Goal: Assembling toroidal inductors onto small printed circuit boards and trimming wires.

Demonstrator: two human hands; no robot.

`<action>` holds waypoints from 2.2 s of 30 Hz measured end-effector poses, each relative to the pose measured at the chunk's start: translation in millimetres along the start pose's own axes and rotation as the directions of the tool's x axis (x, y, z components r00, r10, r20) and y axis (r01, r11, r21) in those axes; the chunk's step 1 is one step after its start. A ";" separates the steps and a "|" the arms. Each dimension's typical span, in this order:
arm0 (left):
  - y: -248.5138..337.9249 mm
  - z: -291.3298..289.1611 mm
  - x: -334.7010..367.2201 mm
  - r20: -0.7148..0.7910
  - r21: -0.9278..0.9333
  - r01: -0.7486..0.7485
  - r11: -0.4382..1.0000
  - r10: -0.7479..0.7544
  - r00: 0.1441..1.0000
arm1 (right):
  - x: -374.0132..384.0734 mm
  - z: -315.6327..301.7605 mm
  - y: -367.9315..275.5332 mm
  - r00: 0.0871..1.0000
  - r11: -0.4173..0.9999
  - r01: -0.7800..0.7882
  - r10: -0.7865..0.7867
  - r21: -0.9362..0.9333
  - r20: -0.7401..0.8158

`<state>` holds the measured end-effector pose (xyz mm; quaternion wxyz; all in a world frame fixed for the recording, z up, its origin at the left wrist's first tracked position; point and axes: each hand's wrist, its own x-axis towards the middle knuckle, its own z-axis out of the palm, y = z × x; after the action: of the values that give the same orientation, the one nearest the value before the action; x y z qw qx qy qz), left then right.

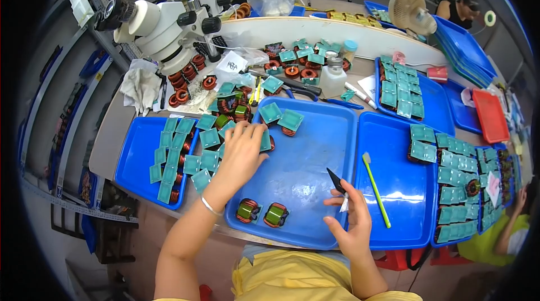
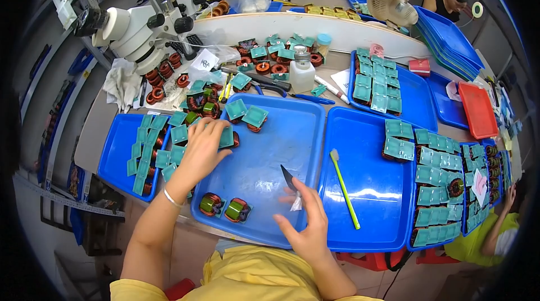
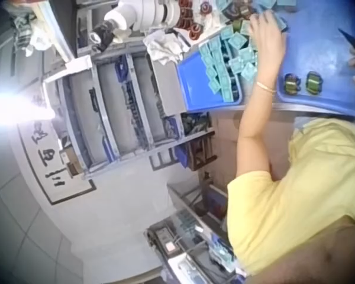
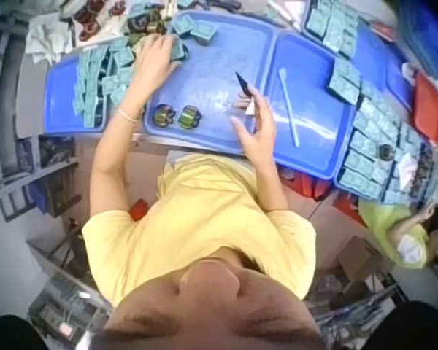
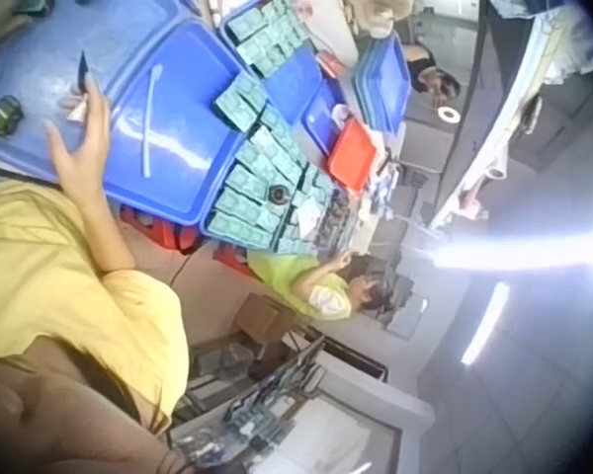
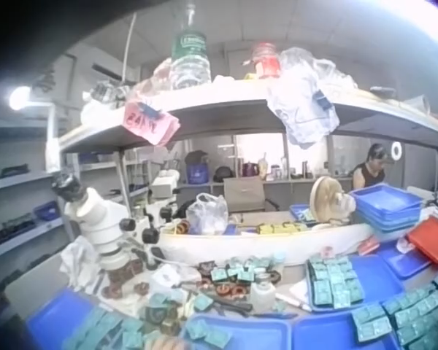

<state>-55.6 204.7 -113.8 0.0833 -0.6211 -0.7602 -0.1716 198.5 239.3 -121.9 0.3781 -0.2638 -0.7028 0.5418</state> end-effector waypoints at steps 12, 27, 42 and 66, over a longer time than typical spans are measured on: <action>48.0 -37.8 -18.1 0.525 -0.849 0.528 -0.014 0.090 0.847 | 2.2 -11.0 -8.2 0.896 0.895 0.443 -0.440 -0.057 0.054; 106.9 -68.5 -61.6 0.329 -0.943 0.332 -0.006 0.115 0.937 | -13.2 -1.9 -21.9 0.942 0.844 0.329 -0.325 0.424 -0.085; 118.9 -70.7 -82.1 0.123 -0.990 0.124 0.071 -0.018 0.992 | -17.4 -7.2 -32.9 0.896 0.855 0.425 -0.444 0.297 -0.007; 131.3 -67.2 -80.2 0.298 -0.871 0.273 -0.408 0.004 0.955 | -22.7 -14.0 -28.9 0.848 0.847 0.530 -0.528 0.053 -0.038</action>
<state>83.4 129.0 -58.1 -0.5554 -0.3222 -0.3512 -0.6815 224.1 221.6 -97.9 0.5283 -0.0543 -0.7269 0.4354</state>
